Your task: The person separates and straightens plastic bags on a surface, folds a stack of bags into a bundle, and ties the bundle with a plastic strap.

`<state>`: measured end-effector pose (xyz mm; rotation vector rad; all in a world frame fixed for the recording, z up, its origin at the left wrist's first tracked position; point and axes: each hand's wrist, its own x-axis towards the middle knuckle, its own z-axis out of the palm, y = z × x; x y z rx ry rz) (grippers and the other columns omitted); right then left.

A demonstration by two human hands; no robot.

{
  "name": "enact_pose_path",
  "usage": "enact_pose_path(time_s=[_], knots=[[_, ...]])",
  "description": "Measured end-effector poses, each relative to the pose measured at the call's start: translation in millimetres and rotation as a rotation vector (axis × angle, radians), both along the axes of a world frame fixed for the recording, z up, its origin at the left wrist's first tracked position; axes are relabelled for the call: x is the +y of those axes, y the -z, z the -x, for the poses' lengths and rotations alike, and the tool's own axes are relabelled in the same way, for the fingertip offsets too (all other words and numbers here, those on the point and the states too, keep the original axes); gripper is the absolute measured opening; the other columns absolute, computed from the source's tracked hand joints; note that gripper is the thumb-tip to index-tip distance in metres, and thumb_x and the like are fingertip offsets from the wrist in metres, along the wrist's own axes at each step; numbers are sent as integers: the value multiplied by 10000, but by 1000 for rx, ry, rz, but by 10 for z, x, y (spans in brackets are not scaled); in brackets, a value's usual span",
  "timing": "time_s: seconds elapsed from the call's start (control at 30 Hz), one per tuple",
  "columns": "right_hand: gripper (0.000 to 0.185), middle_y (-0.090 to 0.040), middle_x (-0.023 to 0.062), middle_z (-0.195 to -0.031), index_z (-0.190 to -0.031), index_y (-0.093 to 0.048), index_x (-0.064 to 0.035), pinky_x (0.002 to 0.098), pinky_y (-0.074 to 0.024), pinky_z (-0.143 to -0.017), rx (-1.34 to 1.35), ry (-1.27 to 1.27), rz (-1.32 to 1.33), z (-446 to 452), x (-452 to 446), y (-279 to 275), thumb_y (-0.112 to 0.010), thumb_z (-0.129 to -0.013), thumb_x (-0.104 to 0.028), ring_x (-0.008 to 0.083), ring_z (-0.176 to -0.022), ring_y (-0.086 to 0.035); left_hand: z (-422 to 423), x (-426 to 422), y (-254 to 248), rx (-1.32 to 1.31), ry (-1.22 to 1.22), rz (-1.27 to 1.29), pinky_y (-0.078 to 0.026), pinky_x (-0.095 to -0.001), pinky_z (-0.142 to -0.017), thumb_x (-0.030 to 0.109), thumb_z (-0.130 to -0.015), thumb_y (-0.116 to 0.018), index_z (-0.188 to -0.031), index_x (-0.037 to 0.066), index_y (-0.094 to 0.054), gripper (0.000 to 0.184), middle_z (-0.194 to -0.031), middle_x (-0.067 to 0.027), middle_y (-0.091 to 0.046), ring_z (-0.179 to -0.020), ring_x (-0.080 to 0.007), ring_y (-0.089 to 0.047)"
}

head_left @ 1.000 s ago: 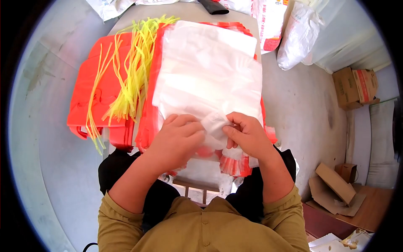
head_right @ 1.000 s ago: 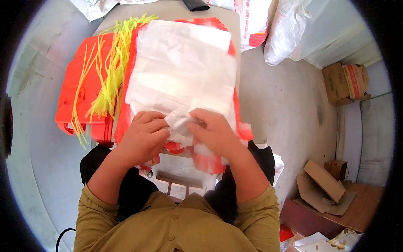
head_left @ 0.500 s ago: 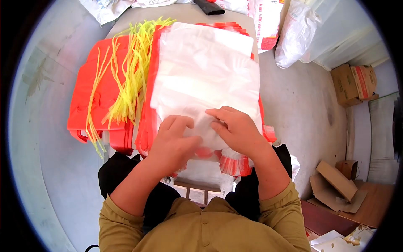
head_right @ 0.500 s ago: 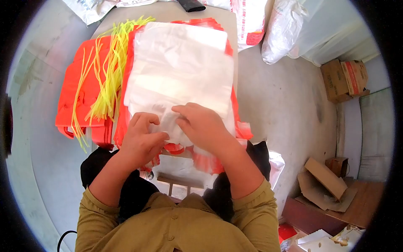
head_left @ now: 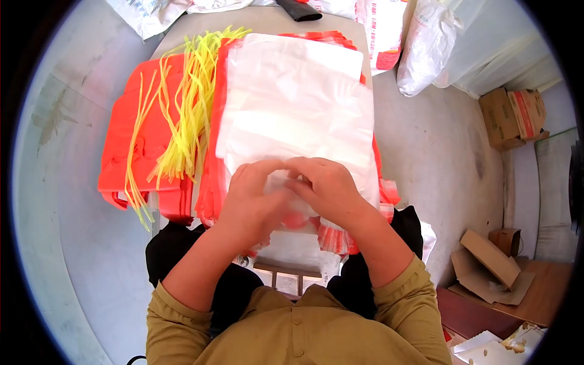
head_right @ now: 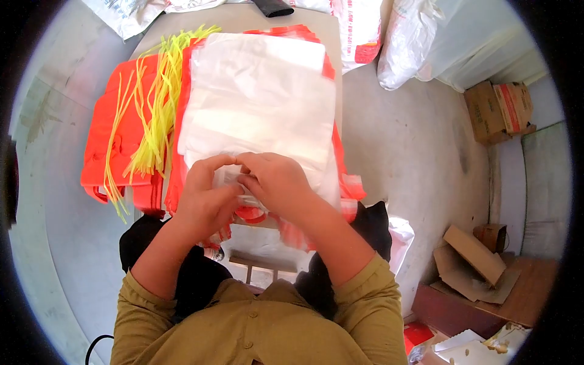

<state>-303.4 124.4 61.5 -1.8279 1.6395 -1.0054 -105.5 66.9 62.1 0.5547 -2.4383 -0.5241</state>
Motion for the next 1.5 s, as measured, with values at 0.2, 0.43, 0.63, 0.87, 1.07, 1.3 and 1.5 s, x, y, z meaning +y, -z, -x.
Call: enact_pose_path(time_s=[0.2, 0.43, 0.63, 0.87, 1.07, 1.3, 1.5], knots=[[169, -733, 114, -933, -1072, -717, -67, 411, -564, -736, -97, 73, 76, 57, 69, 0, -699, -907, -99, 313, -833, -703, 76, -123, 121, 62, 15, 4, -508, -441, -869, 43, -779, -769, -908, 63, -674, 162, -1101, -103, -675, -997, -332, -641], [152, -678, 41, -920, -944, -705, -80, 342, -546, -680, 326, -271, 359, 107, 245, -26, -717, -793, -65, 236, -804, -652, 174, -179, 141, 3, -11, -8, -510, -427, -811, 61, -765, -774, -879, 69, -648, 170, -972, -74, -683, -921, -327, -637], [258, -635, 54, -994, -971, -670, -59, 349, -550, -733, 494, -278, 466, 109, 254, 127, -705, -715, -62, 237, -873, -627, 168, -199, 181, -26, -6, -3, -508, -433, -834, 68, -751, -785, -877, 78, -658, 179, -995, -68, -684, -958, -320, -637], [311, -672, 91, -1090, -1057, -677, -31, 357, -576, -824, 592, -200, 474, 97, 322, 112, -705, -749, -52, 252, -991, -673, -20, -149, -33, -141, 65, 126, -465, -499, -1062, 91, -745, -784, -1079, 100, -716, 340, -1264, -76, -670, -1252, -313, -598], [292, -718, 112, -1080, -1046, -693, -23, 367, -613, -822, 545, -168, 429, 91, 298, 51, -694, -755, -34, 275, -975, -718, -89, -201, 113, -181, 60, 251, -448, -508, -1103, 89, -730, -776, -1136, 107, -704, 413, -1333, -87, -648, -1284, -319, -587], [315, -698, 92, -1093, -1071, -668, -18, 363, -588, -799, 495, -118, 456, 91, 255, 1, -702, -759, -47, 262, -979, -701, -70, -191, 14, -112, 36, 197, -491, -485, -1051, 20, -749, -709, -1142, 79, -699, 398, -1289, -105, -668, -1237, -312, -619], [333, -700, 117, -1162, -1110, -672, -18, 365, -591, -838, 543, -90, 449, 77, 259, -29, -702, -781, -59, 271, -1039, -704, -37, -181, 43, -83, -17, 234, -517, -443, -1004, 31, -800, -662, -1147, 62, -702, 350, -1240, -100, -690, -1200, -293, -645]])
